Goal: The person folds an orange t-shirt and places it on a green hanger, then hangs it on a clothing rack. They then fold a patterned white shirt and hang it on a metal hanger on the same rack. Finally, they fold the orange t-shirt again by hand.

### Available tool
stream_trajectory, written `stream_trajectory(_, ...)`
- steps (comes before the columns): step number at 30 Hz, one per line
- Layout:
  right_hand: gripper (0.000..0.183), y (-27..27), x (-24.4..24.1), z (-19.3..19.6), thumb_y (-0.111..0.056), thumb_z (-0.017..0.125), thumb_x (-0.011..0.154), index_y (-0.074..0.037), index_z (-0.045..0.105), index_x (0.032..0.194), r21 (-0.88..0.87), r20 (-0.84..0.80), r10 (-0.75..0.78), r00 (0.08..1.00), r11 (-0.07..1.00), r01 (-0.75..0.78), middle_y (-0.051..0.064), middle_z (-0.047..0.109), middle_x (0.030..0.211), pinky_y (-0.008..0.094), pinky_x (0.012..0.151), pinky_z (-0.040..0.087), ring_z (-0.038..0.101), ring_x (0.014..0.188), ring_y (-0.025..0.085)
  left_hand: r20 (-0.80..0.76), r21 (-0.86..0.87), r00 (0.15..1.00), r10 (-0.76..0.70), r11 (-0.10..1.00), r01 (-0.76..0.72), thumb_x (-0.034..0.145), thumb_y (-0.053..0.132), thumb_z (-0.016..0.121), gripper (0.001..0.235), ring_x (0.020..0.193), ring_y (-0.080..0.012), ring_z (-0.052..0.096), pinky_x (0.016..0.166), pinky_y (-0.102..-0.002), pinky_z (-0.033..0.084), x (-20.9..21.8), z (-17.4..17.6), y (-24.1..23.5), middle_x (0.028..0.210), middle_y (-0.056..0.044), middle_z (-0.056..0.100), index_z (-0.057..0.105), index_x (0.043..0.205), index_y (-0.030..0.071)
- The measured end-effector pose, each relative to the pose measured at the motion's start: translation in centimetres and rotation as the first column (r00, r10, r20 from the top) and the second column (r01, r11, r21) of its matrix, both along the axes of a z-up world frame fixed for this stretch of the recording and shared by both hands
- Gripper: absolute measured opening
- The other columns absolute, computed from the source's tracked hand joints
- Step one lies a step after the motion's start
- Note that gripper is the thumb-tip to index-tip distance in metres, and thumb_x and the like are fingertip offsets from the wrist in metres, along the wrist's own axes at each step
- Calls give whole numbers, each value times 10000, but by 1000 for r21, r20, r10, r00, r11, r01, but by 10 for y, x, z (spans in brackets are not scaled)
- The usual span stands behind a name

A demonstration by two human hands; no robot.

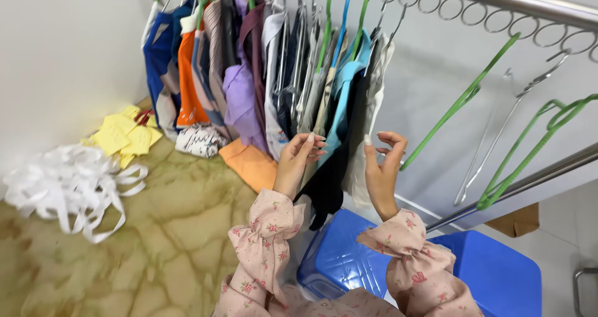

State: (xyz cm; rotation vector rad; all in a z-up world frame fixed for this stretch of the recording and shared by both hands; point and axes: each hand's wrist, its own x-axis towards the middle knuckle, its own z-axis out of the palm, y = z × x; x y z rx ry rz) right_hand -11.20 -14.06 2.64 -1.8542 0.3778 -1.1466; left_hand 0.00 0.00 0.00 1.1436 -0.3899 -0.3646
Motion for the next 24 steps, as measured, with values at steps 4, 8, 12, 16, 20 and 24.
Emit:
stream_trajectory(4, 247, 13, -24, -3, -112, 612, 1019, -72, 440, 1191, 96, -9, 88, 996, 992, -87, 64, 477, 1141, 323, 922, 410, 485, 1136, 205, -32, -3, 998, 52, 999, -52, 1032, 294, 598, 253, 839, -159, 739, 763, -282, 603, -30, -12, 20, 953, -100, 760, 721, 1079, 79)
stream_trajectory(8, 213, 25, -37, -30, -172, 641, 1015, -112, 486, 1148, 203, -75, 199, 977, 963, -180, 9, 527, 1077, 296, 908, 391, 521, 1111, 147, -85, 1, 991, 106, 994, -106, 1033, 312, 593, 267, 852, -155, 735, 788, -288, 600, -64, -21, 41, 959, -96, 756, 721, 1078, 82)
stream_trajectory(12, 166, 55, -53, -43, -178, 644, 1016, -110, 527, 1111, 271, -119, 313, 942, 923, -272, 10, 559, 1048, 301, 886, 407, 546, 1084, 140, -144, 42, 968, 207, 978, -203, 1034, 314, 592, 272, 868, -172, 737, 815, -309, 595, -89, -45, 69, 969, -103, 751, 717, 1079, 76)
stream_trajectory(16, 111, 69, -50, -76, -209, 635, 1037, -143, 562, 1087, 312, -159, 426, 891, 878, -364, -5, 586, 1032, 306, 888, 416, 560, 1083, 129, -204, 59, 930, 305, 952, -300, 1038, 297, 574, 286, 871, -172, 728, 834, -317, 598, -110, -63, 110, 981, -112, 736, 702, 1103, 50)
stream_trajectory(20, 136, 93, -22, -105, -208, 670, 1007, -116, 593, 1070, 348, -239, 510, 826, 839, -418, 50, 631, 1031, 330, 874, 447, 603, 1063, 178, -253, 75, 869, 425, 904, -421, 1039, 314, 577, 274, 870, -149, 711, 836, -299, 584, -109, -78, 151, 982, -81, 716, 696, 1112, 78)
stream_trajectory(24, 189, 120, 31, -143, -206, 689, 976, -87, 624, 1108, 324, -354, 582, 732, 810, -488, 107, 652, 1057, 360, 882, 476, 626, 1069, 227, -248, 82, 832, 496, 866, -493, 1035, 316, 584, 257, 862, -152, 709, 824, -289, 566, -97, -65, 190, 973, -84, 722, 697, 1092, 92)
